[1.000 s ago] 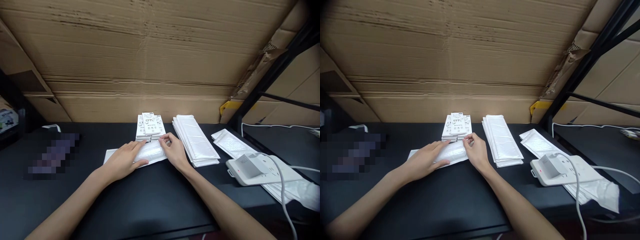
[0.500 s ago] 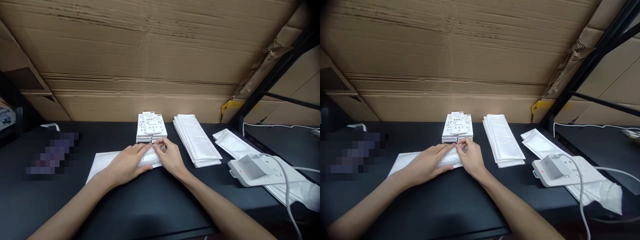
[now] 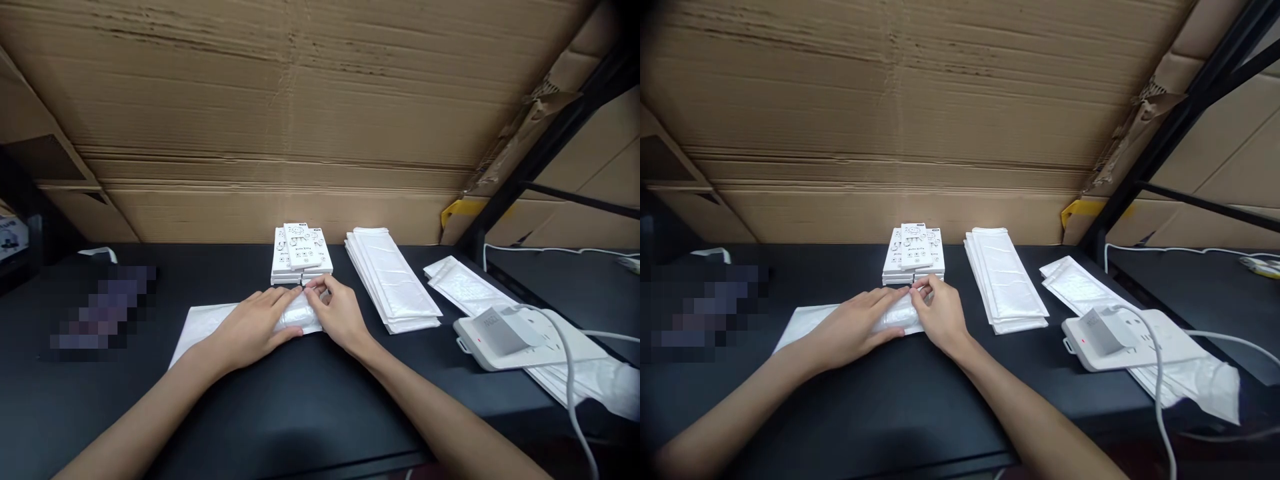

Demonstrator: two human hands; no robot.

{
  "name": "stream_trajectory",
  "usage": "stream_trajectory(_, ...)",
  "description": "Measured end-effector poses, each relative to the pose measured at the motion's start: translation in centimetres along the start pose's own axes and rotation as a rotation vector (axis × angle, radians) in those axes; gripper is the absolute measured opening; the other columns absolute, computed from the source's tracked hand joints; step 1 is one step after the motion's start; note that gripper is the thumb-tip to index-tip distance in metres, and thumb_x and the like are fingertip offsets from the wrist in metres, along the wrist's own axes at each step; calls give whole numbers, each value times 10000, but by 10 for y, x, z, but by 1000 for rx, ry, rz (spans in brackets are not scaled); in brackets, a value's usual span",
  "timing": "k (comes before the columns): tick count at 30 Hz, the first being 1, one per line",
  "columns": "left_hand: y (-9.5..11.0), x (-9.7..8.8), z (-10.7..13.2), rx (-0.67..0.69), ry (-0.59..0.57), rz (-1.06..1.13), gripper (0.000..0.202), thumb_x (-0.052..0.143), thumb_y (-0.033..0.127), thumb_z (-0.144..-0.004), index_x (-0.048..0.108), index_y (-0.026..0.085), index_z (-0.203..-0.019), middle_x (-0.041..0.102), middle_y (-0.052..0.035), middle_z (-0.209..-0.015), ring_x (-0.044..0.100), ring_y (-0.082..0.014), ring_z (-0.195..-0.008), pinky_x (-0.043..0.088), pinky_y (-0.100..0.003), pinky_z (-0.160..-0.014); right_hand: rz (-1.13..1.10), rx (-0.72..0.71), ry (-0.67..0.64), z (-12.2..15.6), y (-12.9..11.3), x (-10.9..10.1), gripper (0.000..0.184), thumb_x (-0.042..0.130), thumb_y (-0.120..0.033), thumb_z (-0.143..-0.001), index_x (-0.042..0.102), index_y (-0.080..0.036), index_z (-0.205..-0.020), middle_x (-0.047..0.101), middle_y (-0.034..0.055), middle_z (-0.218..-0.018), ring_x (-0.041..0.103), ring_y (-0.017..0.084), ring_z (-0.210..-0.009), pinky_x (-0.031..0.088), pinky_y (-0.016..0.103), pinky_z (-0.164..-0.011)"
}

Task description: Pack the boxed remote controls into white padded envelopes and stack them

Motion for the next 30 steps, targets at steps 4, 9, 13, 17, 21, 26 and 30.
stream_trajectory(4, 1, -1, -1, -3, -9, 2, 560, 457, 527, -940, 423, 217, -1405, 600, -96, -1277, 579, -255, -1120, 455, -360, -933, 7, -9, -4, 0, 2, 1, 159, 552, -330, -871, 652, -210, -903, 678, -9, -794, 612, 137, -682, 460, 257, -683)
stream_trajectory(9, 1, -2, 0, -4, -5, 10, 559, 468, 526, -936, 430, 205, -1392, 603, -97, -1261, 583, -247, -1091, 461, -363, -919, 29, -13, -6, 0, 4, 3, 157, 555, -331, -867, 658, -218, -901, 673, -12, -783, 614, 141, -692, 455, 258, -685)
stream_trajectory(13, 1, -1, 0, 4, -4, 12, 569, 479, 518, -934, 404, 214, -1409, 596, -90, -1270, 580, -244, -1095, 457, -358, -920, 35, -20, -8, 0, 4, 4, 157, 556, -331, -867, 659, -217, -901, 678, -7, -795, 621, 145, -709, 457, 259, -700)
stream_trajectory(17, 1, 0, 0, -4, -4, 6, 578, 477, 518, -936, 384, 224, -1424, 592, -92, -1282, 582, -248, -1089, 456, -362, -916, 44, -28, -2, 0, 5, 4, 150, 562, -329, -866, 657, -217, -898, 682, -5, -805, 624, 146, -713, 460, 259, -703)
stream_trajectory(21, 0, 0, 0, -2, -6, 8, 619, 477, 516, -937, 340, 213, -1459, 575, -100, -1321, 567, -256, -1129, 447, -367, -939, 40, -28, -5, 0, 6, 4, 155, 557, -332, -871, 658, -219, -901, 680, -8, -792, 624, 144, -703, 464, 254, -683)
stream_trajectory(26, -1, 1, 0, -2, -2, 13, 626, 487, 513, -932, 337, 220, -1464, 572, -99, -1328, 568, -254, -1131, 446, -362, -939, 41, -31, -6, 0, 6, 4, 154, 558, -334, -870, 658, -220, -898, 685, -7, -809, 625, 143, -704, 464, 253, -684)
stream_trajectory(30, -1, 1, 0, -3, -3, 16, 597, 485, 519, -931, 367, 232, -1441, 594, -90, -1279, 585, -248, -1080, 454, -354, -905, 45, -30, -9, -1, 5, 4, 155, 556, -332, -868, 659, -219, -895, 687, -4, -804, 626, 148, -707, 463, 254, -679)
Point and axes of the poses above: each hand's wrist, its own z-axis away from the middle knuckle, its own x-axis out of the palm, y = z × x, the point moved 4 cm from there along -z, towards the middle knuckle
